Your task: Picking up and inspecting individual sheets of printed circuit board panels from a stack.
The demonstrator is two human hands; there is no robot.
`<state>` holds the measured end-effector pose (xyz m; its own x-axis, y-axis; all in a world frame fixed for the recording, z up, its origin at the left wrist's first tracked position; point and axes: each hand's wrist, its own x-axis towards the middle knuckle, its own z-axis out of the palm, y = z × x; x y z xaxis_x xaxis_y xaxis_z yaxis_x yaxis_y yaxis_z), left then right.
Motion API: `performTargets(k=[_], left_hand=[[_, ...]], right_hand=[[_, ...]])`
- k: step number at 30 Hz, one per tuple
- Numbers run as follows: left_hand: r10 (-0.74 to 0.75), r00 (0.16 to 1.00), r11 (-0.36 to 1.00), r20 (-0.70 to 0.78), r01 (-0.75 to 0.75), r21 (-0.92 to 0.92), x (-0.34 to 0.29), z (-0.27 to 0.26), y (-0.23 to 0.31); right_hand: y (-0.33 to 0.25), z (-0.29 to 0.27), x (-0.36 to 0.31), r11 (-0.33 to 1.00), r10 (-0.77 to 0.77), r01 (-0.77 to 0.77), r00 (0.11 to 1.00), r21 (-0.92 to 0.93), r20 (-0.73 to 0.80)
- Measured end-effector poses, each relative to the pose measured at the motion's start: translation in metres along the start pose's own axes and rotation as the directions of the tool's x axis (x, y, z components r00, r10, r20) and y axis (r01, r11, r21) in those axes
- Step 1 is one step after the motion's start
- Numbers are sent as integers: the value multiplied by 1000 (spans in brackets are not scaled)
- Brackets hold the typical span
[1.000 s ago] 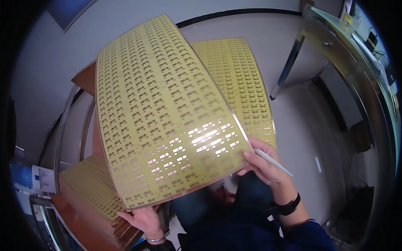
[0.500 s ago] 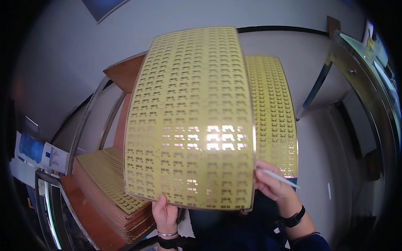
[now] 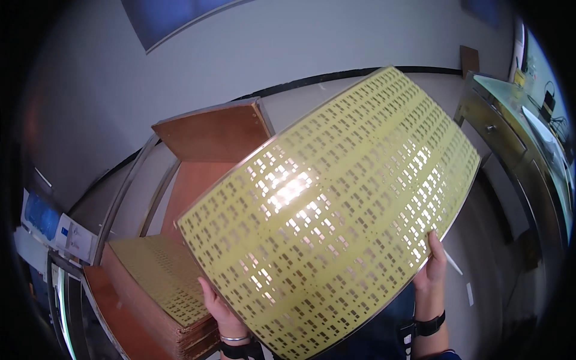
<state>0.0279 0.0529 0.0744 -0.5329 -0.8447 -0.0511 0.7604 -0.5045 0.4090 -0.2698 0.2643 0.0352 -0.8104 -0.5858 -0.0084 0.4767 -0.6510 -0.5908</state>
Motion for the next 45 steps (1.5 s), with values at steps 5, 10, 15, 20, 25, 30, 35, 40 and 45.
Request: performTargets(k=[5, 10, 15, 20, 25, 30, 35, 40, 45], left_hand=[[-373, 897, 822, 236, 203, 531, -13, -10, -48], [-408, 826, 911, 388, 397, 114, -19, 21, -103], [-276, 957, 961, 95, 276, 14, -10, 6, -94], [-194, 980, 971, 37, 197, -134, 7, -40, -70], [-156, 978, 985, 139, 165, -55, 6, -59, -39], [-91, 995, 986, 45, 97, -139, 8, -64, -19], [-53, 998, 992, -28, 49, -116, 15, -62, -13], [-61, 997, 995, -44, 58, -76, 19, -83, -8], [14, 986, 997, -168, 0, 80, 14, -45, -21]], right_hand=[[17, 37, -10, 987, -14, 7, 999, 160, 42], [33, 50, -20, 988, 40, -56, 993, 142, 116], [30, 57, -27, 996, 72, -80, 985, 47, 154], [-15, 22, -11, 990, -22, 17, 999, 139, 31], [-58, 7, -6, 949, -296, 300, 954, 102, -51], [-66, 5, -16, 972, -227, 229, 973, 51, -32], [-69, 5, -22, 983, -177, 180, 980, -32, 90], [-66, 5, -22, 984, -161, 168, 982, -56, 101], [-62, 2, -21, 985, -132, 144, 983, -91, 125]])
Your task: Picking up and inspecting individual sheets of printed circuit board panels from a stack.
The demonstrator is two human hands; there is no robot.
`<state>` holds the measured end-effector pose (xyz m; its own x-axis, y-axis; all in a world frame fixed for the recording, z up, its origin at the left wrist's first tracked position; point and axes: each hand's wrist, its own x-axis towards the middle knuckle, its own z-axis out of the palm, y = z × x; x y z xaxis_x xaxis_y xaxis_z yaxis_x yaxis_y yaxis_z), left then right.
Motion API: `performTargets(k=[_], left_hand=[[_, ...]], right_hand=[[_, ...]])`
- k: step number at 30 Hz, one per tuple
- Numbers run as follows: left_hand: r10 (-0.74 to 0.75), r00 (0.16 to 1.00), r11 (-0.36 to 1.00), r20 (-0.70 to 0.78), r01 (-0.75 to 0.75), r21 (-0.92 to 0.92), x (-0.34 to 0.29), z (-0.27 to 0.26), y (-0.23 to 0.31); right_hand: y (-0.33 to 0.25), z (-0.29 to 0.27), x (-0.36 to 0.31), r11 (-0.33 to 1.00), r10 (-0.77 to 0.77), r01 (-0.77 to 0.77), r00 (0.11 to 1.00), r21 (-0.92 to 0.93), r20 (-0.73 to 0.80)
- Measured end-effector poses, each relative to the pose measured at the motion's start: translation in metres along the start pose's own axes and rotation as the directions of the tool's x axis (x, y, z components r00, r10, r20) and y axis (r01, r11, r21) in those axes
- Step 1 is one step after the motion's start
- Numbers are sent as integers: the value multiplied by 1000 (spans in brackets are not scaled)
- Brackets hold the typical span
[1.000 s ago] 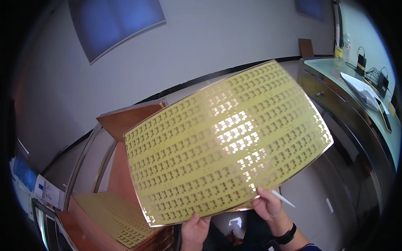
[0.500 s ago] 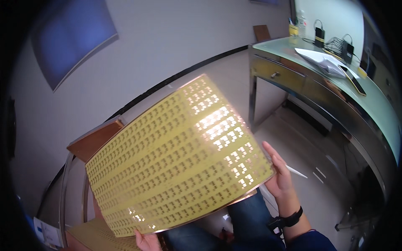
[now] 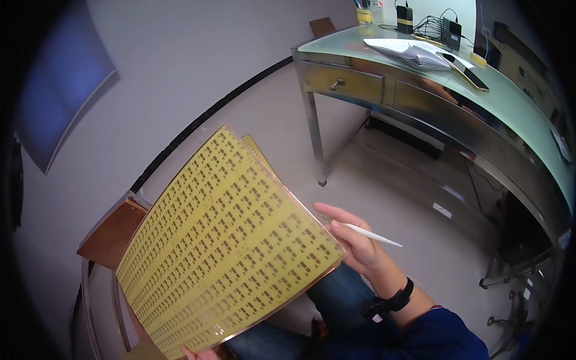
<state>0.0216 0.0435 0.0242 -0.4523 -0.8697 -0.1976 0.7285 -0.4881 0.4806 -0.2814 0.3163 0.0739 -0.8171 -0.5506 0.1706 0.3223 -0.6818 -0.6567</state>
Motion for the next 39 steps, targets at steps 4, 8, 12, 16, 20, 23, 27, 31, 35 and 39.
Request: performTargets(k=[4, 8, 12, 16, 20, 23, 27, 31, 35, 39], left_hand=[[25, 1000, 999, -3, -24, 28, 3, 3, -1], [56, 998, 998, -5, -56, 29, 9, -6, 1], [131, 984, 988, 124, -140, 60, 12, -20, 0], [277, 908, 771, 313, -405, 492, 14, -29, -2], [237, 957, 911, 170, -280, 305, 17, -23, 1], [82, 994, 994, 69, -76, -84, 19, -15, 2], [324, 930, 844, 173, -367, 392, 17, -17, -2], [357, 919, 810, 169, -394, 434, 20, 6, -9], [149, 982, 987, 115, -140, -80, 36, 0, 17], [270, 963, 963, 12, -269, -10, 20, 19, 23]], right_hand=[[0, -3, 0, 1000, 3, -2, 999, -5, 35], [-4, -7, 0, 997, 71, -69, 995, -40, 65], [-10, -22, -10, 960, 187, -159, 976, -229, 107], [-23, -8, -9, 798, 242, -59, 943, -599, 229], [-23, -8, -8, 692, 278, 48, 903, -720, 328], [-23, -12, -9, 652, 323, 49, 885, -757, 336], [-20, -22, -2, 650, 365, 67, 847, -757, 388], [-8, -19, 3, 857, 326, -216, 930, -469, 168], [8, -22, 24, 913, 351, -333, 936, -237, 37], [20, 4, 41, 913, 396, -390, 918, -124, 33]])
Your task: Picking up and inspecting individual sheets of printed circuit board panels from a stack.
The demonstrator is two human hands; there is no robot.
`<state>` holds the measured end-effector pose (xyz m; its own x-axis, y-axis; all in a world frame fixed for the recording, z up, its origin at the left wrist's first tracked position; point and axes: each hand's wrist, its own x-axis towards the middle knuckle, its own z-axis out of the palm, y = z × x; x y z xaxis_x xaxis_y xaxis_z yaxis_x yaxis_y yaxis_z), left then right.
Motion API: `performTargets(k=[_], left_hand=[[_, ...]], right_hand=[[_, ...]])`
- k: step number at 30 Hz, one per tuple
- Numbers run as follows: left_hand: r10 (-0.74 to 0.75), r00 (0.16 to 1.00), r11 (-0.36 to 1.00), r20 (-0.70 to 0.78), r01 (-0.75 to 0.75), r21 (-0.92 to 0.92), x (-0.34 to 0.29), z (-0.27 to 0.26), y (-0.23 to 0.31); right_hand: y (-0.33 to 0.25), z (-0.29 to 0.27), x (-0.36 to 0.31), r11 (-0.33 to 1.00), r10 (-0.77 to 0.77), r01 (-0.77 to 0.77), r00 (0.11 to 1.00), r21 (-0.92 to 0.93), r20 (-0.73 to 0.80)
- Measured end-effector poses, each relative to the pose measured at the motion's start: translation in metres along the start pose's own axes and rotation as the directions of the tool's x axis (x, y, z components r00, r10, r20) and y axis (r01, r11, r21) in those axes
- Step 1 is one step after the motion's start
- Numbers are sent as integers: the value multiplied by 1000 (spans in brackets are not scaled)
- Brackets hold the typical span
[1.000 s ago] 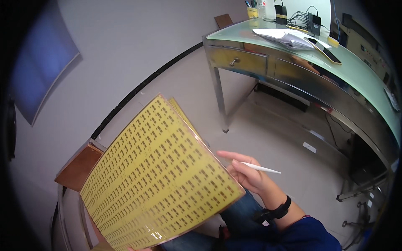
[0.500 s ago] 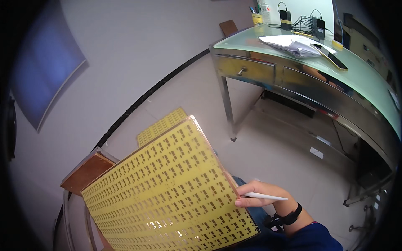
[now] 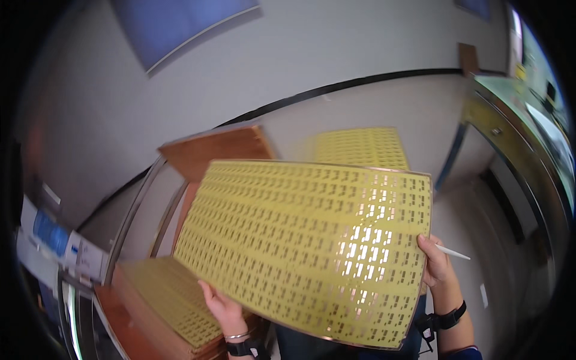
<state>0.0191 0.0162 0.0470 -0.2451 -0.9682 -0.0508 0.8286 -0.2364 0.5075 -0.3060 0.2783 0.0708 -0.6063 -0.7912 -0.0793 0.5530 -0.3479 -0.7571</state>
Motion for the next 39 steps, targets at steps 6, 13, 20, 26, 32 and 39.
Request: performTargets(k=[6, 13, 20, 26, 32, 39], left_hand=[[263, 960, 949, -91, -241, 204, -85, 32, -16], [56, 993, 895, 107, -97, 435, -129, 36, -22], [-435, 794, 773, 425, 88, 628, -148, 64, -20], [-682, 493, 643, 540, 52, 764, -148, 83, -41], [-732, 247, 662, 635, 36, 749, -154, 98, -44], [-564, 805, 554, 182, 206, 807, -128, 59, -56]], right_hand=[[17, 29, 4, 993, 84, -74, 991, -97, 105], [126, 109, 57, 728, 109, 72, 970, -681, 219], [226, 152, 54, 852, 141, 143, 864, -504, 483], [226, 172, -3, 826, 414, 294, 264, -481, 871], [197, 135, 2, 881, 396, 48, 470, -471, 789], [70, 27, -2, 932, 109, -50, 983, -359, 146]])
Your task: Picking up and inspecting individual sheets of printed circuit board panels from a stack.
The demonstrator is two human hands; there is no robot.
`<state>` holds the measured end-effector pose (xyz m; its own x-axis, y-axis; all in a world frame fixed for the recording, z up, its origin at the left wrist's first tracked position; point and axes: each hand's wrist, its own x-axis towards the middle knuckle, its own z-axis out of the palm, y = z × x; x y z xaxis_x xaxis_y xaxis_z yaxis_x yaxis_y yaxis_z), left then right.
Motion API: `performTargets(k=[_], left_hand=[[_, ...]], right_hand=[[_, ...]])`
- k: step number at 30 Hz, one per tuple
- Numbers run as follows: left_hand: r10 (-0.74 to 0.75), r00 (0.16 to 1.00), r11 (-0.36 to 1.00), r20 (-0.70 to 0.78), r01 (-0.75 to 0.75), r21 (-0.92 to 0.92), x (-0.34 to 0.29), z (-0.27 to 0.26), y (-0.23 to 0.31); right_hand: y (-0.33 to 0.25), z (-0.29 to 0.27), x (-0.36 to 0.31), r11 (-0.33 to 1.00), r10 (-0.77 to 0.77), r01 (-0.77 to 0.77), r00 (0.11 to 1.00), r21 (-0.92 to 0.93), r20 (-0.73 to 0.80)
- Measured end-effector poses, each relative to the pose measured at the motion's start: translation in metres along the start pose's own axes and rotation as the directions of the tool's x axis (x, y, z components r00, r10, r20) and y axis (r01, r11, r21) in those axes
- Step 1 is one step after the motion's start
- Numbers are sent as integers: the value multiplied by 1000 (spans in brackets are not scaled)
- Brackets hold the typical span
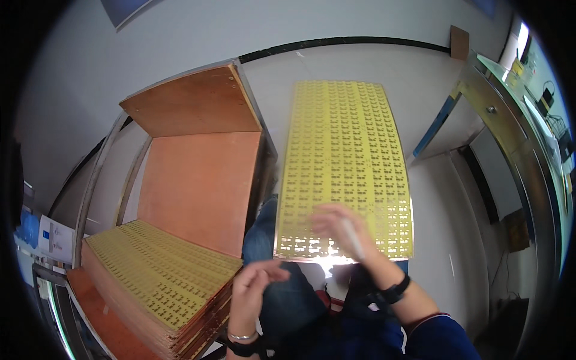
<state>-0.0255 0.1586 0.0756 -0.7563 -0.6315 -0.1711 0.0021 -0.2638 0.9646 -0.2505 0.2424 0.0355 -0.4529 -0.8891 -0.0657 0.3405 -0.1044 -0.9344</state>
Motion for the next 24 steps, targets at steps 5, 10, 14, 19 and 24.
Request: performTargets(k=[5, 10, 14, 19, 24], left_hand=[[32, 993, 994, -114, -20, 107, 32, -20, -23], [84, 984, 957, -159, -35, 289, 58, -17, -28], [70, 984, 944, -161, -14, 330, 69, -7, -33], [17, 993, 939, -117, 24, 344, 72, 0, -30], [37, 988, 910, -153, 30, 414, 75, 5, -29]], right_hand=[[-13, -103, -55, 916, -278, 79, 832, -394, -479], [4, -132, -92, 484, -573, -201, 663, -852, -482], [22, -117, -88, 502, -487, -186, 746, -845, -454], [10, -104, -88, 463, -439, -249, 770, -851, -464], [12, -108, -91, 436, -456, -227, 779, -871, -431]])
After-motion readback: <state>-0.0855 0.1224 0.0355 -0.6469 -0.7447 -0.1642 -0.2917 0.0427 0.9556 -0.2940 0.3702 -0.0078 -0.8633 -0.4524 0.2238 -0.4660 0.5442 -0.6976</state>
